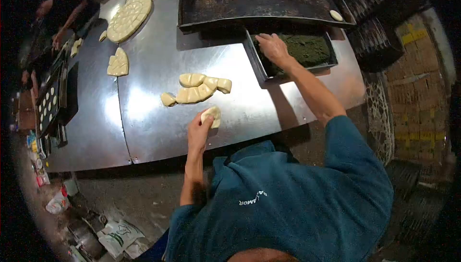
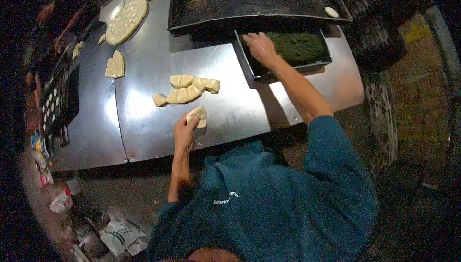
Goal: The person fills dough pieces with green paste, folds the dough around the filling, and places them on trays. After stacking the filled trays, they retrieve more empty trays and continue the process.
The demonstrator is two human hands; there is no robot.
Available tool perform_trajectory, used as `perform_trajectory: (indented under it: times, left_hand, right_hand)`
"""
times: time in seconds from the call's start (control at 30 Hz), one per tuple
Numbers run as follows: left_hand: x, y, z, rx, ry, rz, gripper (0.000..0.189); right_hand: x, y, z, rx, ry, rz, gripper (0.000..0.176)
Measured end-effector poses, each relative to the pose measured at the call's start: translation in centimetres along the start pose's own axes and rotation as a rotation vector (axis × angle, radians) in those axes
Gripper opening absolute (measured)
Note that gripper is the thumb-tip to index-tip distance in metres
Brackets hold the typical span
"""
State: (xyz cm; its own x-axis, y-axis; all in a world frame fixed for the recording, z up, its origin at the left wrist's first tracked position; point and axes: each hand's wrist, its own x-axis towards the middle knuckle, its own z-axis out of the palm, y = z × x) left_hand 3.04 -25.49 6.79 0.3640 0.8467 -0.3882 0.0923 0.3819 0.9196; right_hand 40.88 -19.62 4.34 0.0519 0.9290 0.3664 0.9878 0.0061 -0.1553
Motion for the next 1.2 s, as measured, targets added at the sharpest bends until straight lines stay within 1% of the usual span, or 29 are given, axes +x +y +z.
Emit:
perform_trajectory:
  times: [0.03,0.07,0.1,0.13,0.17,0.2,0.23,0.3,0.37,0.43,0.47,0.5,0.57,0.63,0.67,0.7,0.77,0.8,0.83,0.87,0.9,0.93,0.97,1.0,1.07,1.1,1.13,1.17,1.2]
  left_hand:
    - [-0.4,-0.1,-0.4,0.001,0.020,0.001,0.026]
    - [-0.9,-0.4,-0.8,0.014,0.111,-0.039,0.026]
    - [-1.7,-0.9,-1.4,0.030,0.199,-0.089,0.027]
    - [-2.0,-2.2,-1.5,-0.090,0.238,0.006,0.028]
    - [-2.3,-3.3,-1.8,-0.084,0.245,-0.026,0.028]
    - [-2.3,-3.6,-1.9,-0.247,0.243,-0.046,0.028]
    - [-1.4,-3.0,-1.4,-0.419,0.237,-0.044,0.028]
    - [-0.1,-1.7,-0.2,-0.449,0.222,-0.025,0.026]
    - [1.5,-0.6,1.3,-0.383,0.227,0.026,0.027]
    - [3.2,1.1,3.1,-0.381,0.207,0.053,0.026]
    - [4.4,1.8,4.4,-0.384,0.185,0.075,0.026]
    - [5.7,2.3,5.8,-0.390,0.189,0.086,0.026]
    - [8.6,3.1,9.0,-0.340,0.046,0.055,0.028]
    - [11.4,3.6,13.2,-0.309,-0.028,0.079,0.029]
    - [12.0,4.7,15.8,-0.388,-0.072,0.071,0.030]
    - [12.4,5.6,18.0,-0.464,-0.116,0.058,0.031]
    - [14.0,5.2,19.5,-0.463,-0.135,0.064,0.031]
    - [14.5,5.2,18.7,-0.443,-0.020,0.126,0.031]
    - [14.8,5.5,17.6,-0.423,0.098,0.194,0.031]
    - [14.6,5.7,15.8,-0.270,0.206,0.223,0.032]
    - [14.1,6.3,14.0,-0.311,0.180,0.149,0.032]
    - [13.7,6.1,12.7,-0.395,0.167,0.173,0.032]
    - [13.5,6.0,12.0,-0.483,0.151,0.202,0.031]
    - [13.0,6.1,12.0,-0.476,0.153,0.204,0.031]
    - [12.1,6.3,11.9,-0.490,0.194,0.068,0.029]
    - [12.6,5.7,12.1,-0.493,0.206,0.066,0.029]
    - [12.7,4.7,12.2,-0.398,0.142,0.044,0.027]
    - [13.0,4.1,12.5,-0.305,0.070,0.035,0.026]
    - [12.3,5.6,14.9,-0.390,0.087,0.050,0.025]
  right_hand:
    - [1.4,0.6,0.6,-0.060,-0.073,-0.126,0.032]
    - [1.2,0.8,1.4,-0.058,-0.047,-0.174,0.033]
    - [1.5,1.0,1.9,-0.041,-0.056,-0.180,0.033]
    - [1.4,1.7,2.2,-0.045,-0.078,-0.204,0.032]
    - [0.3,2.0,2.6,-0.043,-0.112,-0.218,0.031]
    - [0.2,1.7,2.4,-0.018,-0.261,-0.134,0.022]
    - [0.3,2.1,2.7,-0.019,-0.265,-0.131,0.022]
    - [-0.1,2.4,2.9,-0.085,-0.375,-0.114,0.015]
    - [0.5,2.4,1.0,-0.024,-0.380,-0.102,0.016]
    - [2.1,2.2,-2.1,0.101,-0.694,0.075,0.022]
    - [1.6,3.3,-1.8,0.309,-0.499,0.144,0.026]
    - [1.6,3.0,-3.3,0.304,-0.494,0.133,0.026]
    - [0.6,1.3,-7.4,1.076,-0.402,0.626,0.025]
    - [-0.4,0.9,-8.3,1.301,-0.349,0.638,0.023]
    - [-0.9,-0.4,-9.4,1.314,-0.261,0.590,0.024]
    - [-1.5,-0.3,-8.4,1.030,-0.182,0.403,0.023]
    - [-1.8,-0.6,-7.5,0.698,0.117,0.226,0.023]
    - [-1.4,-0.1,-7.3,0.716,0.154,0.319,0.023]
    - [-0.9,1.0,-6.7,0.676,0.140,0.335,0.026]
    - [-0.4,1.9,-5.7,0.627,0.100,0.222,0.024]
    - [-0.1,2.6,-4.4,0.578,0.063,0.113,0.022]
    - [-0.2,3.3,-1.8,0.594,0.063,0.119,0.022]
    - [-0.5,4.1,1.6,0.398,-0.145,-0.047,0.019]
    - [-0.3,4.0,2.4,0.191,-0.345,-0.214,0.017]
    - [-0.6,4.0,3.6,0.165,-0.355,-0.213,0.013]
    - [-0.7,3.8,3.6,0.132,-0.374,-0.218,0.010]
    - [-0.5,3.8,2.3,0.119,-0.390,-0.338,0.014]
    - [-0.4,3.6,1.4,0.124,-0.390,-0.338,0.014]
    - [0.3,3.8,0.6,0.097,-0.540,-0.262,0.015]
